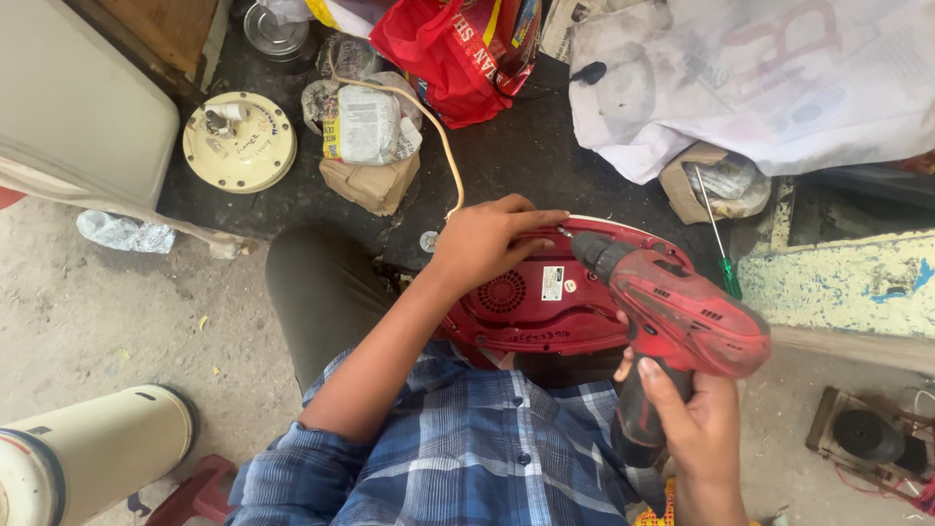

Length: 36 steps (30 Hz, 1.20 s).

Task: The person uses a cordless drill and a screwdriver to remove screws from the red base of a small appliance. They then lift the red cover to expose the internal wiring and components.

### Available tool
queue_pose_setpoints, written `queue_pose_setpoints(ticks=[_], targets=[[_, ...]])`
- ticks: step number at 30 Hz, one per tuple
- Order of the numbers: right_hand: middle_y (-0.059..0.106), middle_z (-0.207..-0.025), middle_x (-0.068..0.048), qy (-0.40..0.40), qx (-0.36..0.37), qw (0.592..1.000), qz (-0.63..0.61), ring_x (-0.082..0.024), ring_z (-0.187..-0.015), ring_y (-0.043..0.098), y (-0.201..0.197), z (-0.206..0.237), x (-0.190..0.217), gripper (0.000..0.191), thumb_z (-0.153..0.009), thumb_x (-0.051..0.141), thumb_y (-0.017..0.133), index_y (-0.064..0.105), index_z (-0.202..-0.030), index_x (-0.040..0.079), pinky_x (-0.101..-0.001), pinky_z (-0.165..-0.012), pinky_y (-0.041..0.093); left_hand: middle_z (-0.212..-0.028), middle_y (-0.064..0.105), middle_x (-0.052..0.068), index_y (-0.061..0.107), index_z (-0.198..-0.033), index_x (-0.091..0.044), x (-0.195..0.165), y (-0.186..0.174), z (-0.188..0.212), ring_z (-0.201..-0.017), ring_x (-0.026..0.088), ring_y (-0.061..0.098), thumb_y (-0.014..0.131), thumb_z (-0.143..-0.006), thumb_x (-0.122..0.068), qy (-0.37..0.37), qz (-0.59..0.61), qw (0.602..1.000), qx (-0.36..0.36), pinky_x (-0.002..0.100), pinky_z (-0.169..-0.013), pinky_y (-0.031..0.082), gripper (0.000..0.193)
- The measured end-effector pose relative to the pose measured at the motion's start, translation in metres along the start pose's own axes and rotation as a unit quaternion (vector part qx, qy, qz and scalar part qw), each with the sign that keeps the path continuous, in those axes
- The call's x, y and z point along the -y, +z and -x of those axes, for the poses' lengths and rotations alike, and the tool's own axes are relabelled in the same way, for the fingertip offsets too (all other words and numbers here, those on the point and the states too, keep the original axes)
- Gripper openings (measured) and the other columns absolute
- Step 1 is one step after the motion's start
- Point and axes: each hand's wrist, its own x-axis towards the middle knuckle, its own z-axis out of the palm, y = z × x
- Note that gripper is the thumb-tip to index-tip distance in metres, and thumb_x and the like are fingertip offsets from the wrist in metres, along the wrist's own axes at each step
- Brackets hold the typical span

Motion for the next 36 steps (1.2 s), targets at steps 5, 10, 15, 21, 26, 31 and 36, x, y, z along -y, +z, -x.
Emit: queue_pose_setpoints(ticks=[5,10,15,21,26,31,36], targets=[[0.070,-0.121,-0.014,-0.038,0.008,0.997,0.068,-0.015,-0.095,0.067,0.005,-0.010,-0.003,0.036,-0.094,0.004,0.063,0.060,-0.129,-0.004,-0.0304,-0.085,0.055,-0.103,0.072,0.000,0.069,-0.130,-0.035,0.002,-0.003,-0.002,-0.084,0.025,0.073,0.072,-0.090,-0.034,-0.009,0.002,1.000,0.001,0.039,-0.066,0.057,0.039],[0.071,-0.116,-0.011,-0.041,0.013,0.992,0.120,-0.014,-0.091,0.068,0.004,-0.013,-0.009,0.033,-0.095,0.005,0.064,0.062,-0.127,-0.003,-0.0296,-0.083,0.056,-0.103,0.072,0.000,0.071,-0.128,-0.029,0.008,-0.004,-0.004,-0.085,0.026,0.073,0.072,-0.090,-0.033,0.006,0.010,1.000,-0.006,0.039,-0.067,0.056,0.038],[0.073,-0.099,-0.008,-0.068,0.005,0.975,0.213,-0.013,-0.089,0.070,0.011,-0.015,-0.005,0.029,-0.094,0.006,0.068,0.065,-0.122,-0.001,-0.0287,-0.083,0.055,-0.103,0.072,0.000,0.072,-0.126,-0.027,0.011,-0.003,-0.006,-0.085,0.026,0.072,0.074,-0.089,-0.032,0.010,0.003,1.000,-0.019,0.039,-0.066,0.056,0.038],[0.071,-0.114,-0.007,-0.074,0.032,0.978,0.193,-0.013,-0.095,0.067,0.015,-0.027,0.012,0.035,-0.094,0.007,0.064,0.061,-0.129,-0.001,-0.0279,-0.085,0.054,-0.103,0.072,0.000,0.073,-0.126,-0.027,0.015,-0.006,-0.006,-0.085,0.026,0.073,0.074,-0.087,-0.031,0.008,0.013,1.000,-0.020,0.039,-0.067,0.057,0.039],[0.070,-0.103,-0.005,-0.052,0.046,0.971,0.228,-0.013,-0.088,0.066,0.020,-0.032,0.016,0.027,-0.096,0.008,0.064,0.064,-0.122,0.001,-0.0286,-0.080,0.054,-0.105,0.073,0.002,0.072,-0.126,-0.025,0.021,-0.002,-0.006,-0.085,0.027,0.073,0.074,-0.088,-0.029,0.025,0.014,0.999,-0.021,0.040,-0.069,0.057,0.038],[0.070,-0.100,-0.005,-0.057,0.046,0.966,0.247,-0.012,-0.083,0.066,0.028,-0.035,0.015,0.026,-0.096,0.009,0.063,0.065,-0.121,0.001,-0.0293,-0.077,0.053,-0.104,0.073,0.003,0.072,-0.126,-0.024,0.023,0.002,-0.006,-0.086,0.028,0.073,0.074,-0.088,-0.029,0.026,0.001,1.000,-0.019,0.041,-0.070,0.057,0.038],[0.071,-0.098,-0.005,-0.016,0.035,0.974,0.224,-0.012,-0.080,0.067,0.024,-0.038,0.021,0.024,-0.096,0.011,0.063,0.064,-0.118,0.001,-0.0291,-0.073,0.054,-0.107,0.074,0.003,0.073,-0.124,-0.024,0.023,0.001,-0.007,-0.086,0.029,0.073,0.074,-0.086,-0.029,0.035,0.004,0.999,-0.015,0.041,-0.070,0.057,0.038]])
